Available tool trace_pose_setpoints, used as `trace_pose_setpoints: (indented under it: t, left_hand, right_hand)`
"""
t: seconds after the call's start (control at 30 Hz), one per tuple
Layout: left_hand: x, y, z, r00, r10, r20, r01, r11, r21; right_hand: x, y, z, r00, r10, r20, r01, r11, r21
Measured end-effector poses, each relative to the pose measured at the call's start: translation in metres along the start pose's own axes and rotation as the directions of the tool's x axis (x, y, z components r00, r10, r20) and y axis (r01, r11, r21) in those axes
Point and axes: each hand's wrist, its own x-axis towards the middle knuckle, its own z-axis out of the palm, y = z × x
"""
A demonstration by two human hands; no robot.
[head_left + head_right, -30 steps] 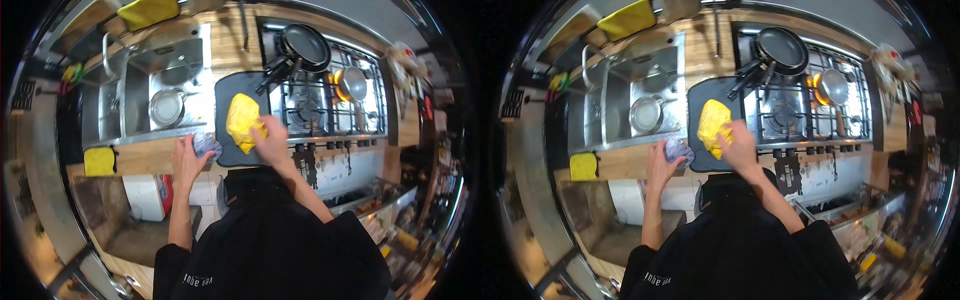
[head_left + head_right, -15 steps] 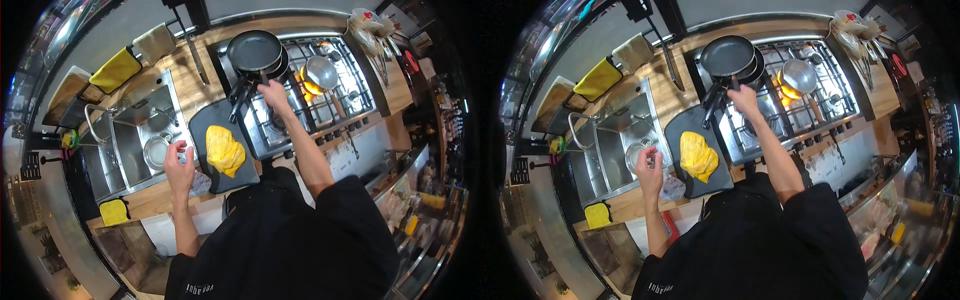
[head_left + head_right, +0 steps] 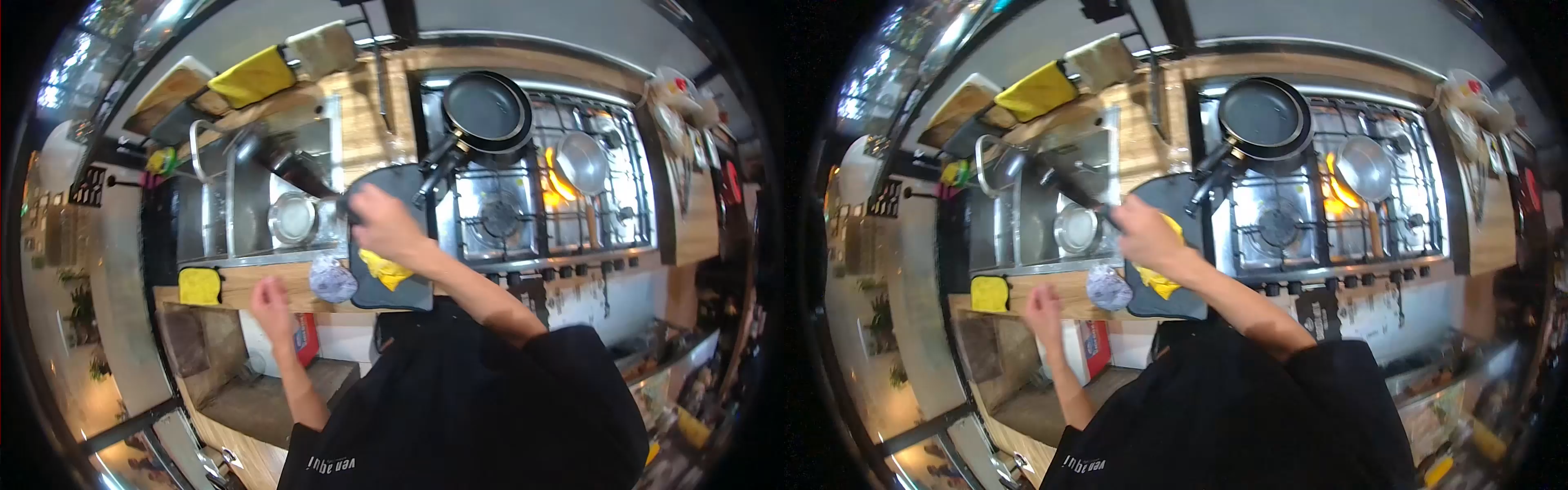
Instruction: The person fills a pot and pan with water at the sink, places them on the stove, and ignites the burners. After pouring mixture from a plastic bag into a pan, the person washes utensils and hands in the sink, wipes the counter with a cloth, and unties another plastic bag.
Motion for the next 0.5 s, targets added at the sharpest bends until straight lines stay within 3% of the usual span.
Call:
trace_pose_setpoints:
  t: [0.07, 0.1, 0.17, 0.2, 0.23, 0.3, 0.33, 0.37, 0.4, 0.43, 0.5]
  left_hand:
    - [0.015, -0.016, -0.033, 0.991, 0.129, -0.040, -0.114, 0.956, 0.269]
    - [0.019, -0.014, -0.042, 0.992, 0.124, -0.024, -0.113, 0.958, 0.264]
    - [0.043, -0.012, -0.068, 0.984, 0.178, -0.020, -0.112, 0.700, 0.705]
    - [0.064, -0.032, -0.087, 0.991, 0.135, -0.017, -0.097, 0.790, 0.606]
    - [0.092, -0.055, -0.108, 0.989, 0.141, -0.039, -0.087, 0.785, 0.614]
    - [0.155, -0.099, -0.139, 0.992, 0.062, 0.114, -0.102, 0.918, 0.383]
    - [0.187, -0.114, -0.138, 0.981, 0.163, 0.109, -0.189, 0.929, 0.318]
    - [0.223, -0.120, -0.132, 0.959, 0.262, 0.106, -0.281, 0.926, 0.252]
    - [0.254, -0.115, -0.124, 0.905, 0.388, 0.175, -0.424, 0.853, 0.304]
    - [0.282, -0.109, -0.113, 0.828, 0.498, 0.257, -0.560, 0.756, 0.340]
    - [0.342, -0.096, -0.086, 0.776, 0.482, 0.406, -0.602, 0.759, 0.249]
  right_hand:
    - [0.017, -0.015, 0.020, 0.966, 0.072, 0.247, -0.025, 0.982, -0.188]
    - [0.026, -0.010, 0.034, 0.959, -0.013, 0.284, 0.095, 0.955, -0.280]
    - [0.026, -0.010, 0.057, 0.938, 0.069, 0.339, 0.036, 0.955, -0.295]
    - [0.021, -0.002, 0.073, 0.941, 0.134, 0.311, -0.077, 0.979, -0.188]
    - [0.014, 0.005, 0.092, 0.934, 0.185, 0.306, -0.174, 0.983, -0.062]
    - [0.008, -0.021, 0.100, 0.913, 0.330, 0.238, -0.352, 0.935, 0.053]
    - [0.001, -0.028, 0.111, 0.888, 0.414, 0.199, -0.436, 0.896, 0.083]
    - [0.003, -0.033, 0.119, 0.812, 0.535, 0.233, -0.566, 0.819, 0.091]
    - [0.004, -0.038, 0.128, 0.717, 0.645, 0.263, -0.684, 0.724, 0.091]
    - [0.011, -0.044, 0.133, 0.548, 0.758, 0.353, -0.820, 0.570, 0.047]
    - [0.015, -0.044, 0.144, 0.493, 0.792, 0.361, -0.853, 0.522, 0.022]
